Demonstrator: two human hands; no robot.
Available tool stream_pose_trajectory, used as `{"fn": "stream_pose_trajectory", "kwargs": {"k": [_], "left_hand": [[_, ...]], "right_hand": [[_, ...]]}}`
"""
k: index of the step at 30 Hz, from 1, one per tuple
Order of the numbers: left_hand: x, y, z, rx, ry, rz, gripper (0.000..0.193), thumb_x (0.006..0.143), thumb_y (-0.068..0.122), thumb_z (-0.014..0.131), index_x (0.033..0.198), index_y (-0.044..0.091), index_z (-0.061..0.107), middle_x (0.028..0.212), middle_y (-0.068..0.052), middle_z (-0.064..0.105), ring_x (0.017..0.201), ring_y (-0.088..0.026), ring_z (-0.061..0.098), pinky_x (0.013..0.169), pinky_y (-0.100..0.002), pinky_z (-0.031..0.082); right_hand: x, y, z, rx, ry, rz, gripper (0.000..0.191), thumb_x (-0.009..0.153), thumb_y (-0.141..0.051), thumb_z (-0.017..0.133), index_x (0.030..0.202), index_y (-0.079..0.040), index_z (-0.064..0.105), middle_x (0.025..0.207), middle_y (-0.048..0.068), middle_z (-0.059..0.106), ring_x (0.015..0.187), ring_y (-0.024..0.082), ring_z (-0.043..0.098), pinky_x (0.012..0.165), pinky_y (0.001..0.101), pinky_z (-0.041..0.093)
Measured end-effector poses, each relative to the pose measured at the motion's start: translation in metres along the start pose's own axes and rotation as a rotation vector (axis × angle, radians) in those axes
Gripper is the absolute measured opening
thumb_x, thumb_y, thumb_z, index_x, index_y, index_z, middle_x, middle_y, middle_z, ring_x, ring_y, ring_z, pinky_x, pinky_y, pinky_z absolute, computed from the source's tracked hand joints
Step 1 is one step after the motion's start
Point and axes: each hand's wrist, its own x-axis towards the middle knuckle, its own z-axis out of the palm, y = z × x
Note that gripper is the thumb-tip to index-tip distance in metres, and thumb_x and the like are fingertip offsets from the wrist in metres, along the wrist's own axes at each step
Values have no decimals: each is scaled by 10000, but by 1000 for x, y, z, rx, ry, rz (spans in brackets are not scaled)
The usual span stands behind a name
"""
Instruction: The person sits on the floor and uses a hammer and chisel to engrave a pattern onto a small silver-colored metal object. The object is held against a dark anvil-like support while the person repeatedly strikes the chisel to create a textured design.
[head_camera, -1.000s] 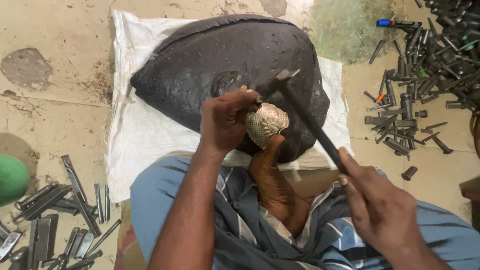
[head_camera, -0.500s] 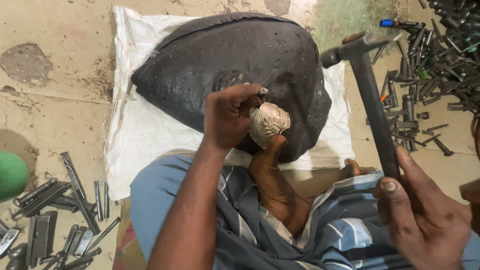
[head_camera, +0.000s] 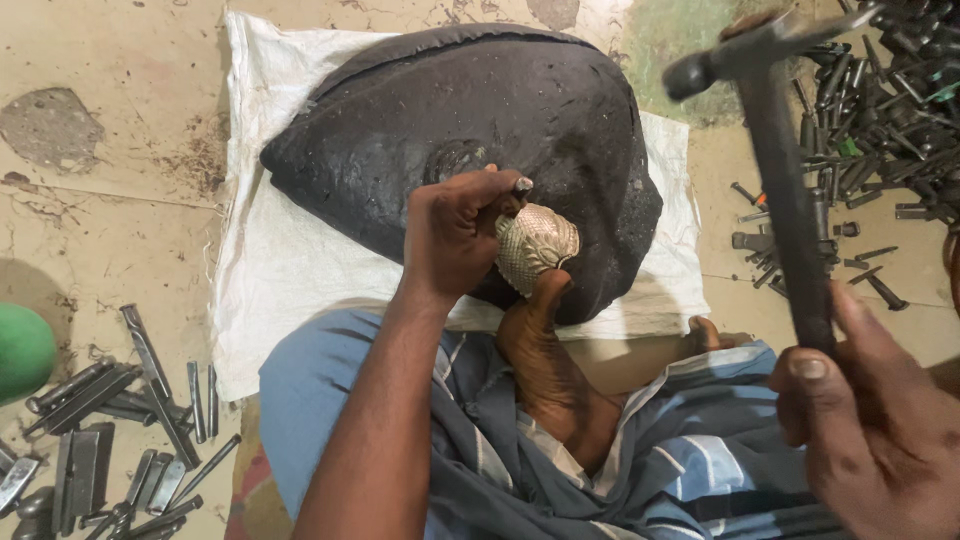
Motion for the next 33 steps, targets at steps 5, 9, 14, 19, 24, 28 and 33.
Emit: {"fn": "stream_pose_trajectory", "kwargs": {"k": [5,9,14,19,24,28,33], "left_hand": [[0,1,-2,-33,0,79,224,907,-22,706,1101,83,747,870,-65,754,778,-159,759,769,-304,618],[2,4,-4,35,-51,-4,252,870,-66,704,1074,70,764,817,-95,741,722,-178,739,682,-316,568],[3,3,-2,0,27,137,249,836,-51,724,1052,73,742,869,-111,753,798,-221,775,1036,-363,583],[-1,-3,0,-81,-15,63,259,839,-49,713,1063,78,738,876,-112,763,792,-225,788,1068,-392,573],[1,-4,-1,-33,-28,38,334,837,-107,622,1064,94,761,873,-107,775,822,-216,798,1093,-396,564],[-3,-2,-4,-19,-38,64,298,838,-66,684,1089,85,739,901,-126,765,821,-240,776,1048,-386,578],[0,-6,-1,-122,10,95,234,851,-8,720,1053,109,738,887,-70,779,816,-235,806,1032,-417,576]], "right_hand": [[-5,27,-10,105,79,287,348,1162,-335,425,1315,-26,474,707,140,552,492,178,456,445,345,387],[10,-11,12,-24,-15,149,420,1128,-357,417,1101,31,574,699,105,582,531,178,456,437,309,392],[35,-80,32,-217,-83,-215,410,1029,-157,600,1407,0,622,832,56,693,627,144,590,579,291,510],[30,-88,28,30,-16,-58,454,1045,-114,558,1496,-61,564,808,94,640,610,155,563,531,248,436],[25,-63,42,-257,-117,-283,440,928,-83,672,1367,-71,642,942,144,761,689,142,711,626,306,564],[12,-57,44,41,1,-47,448,1008,-65,634,1455,-69,611,959,155,763,642,123,625,562,273,490],[14,-44,47,-139,-112,-192,444,930,-55,686,1372,-24,650,828,84,740,679,69,651,599,249,521]]}}
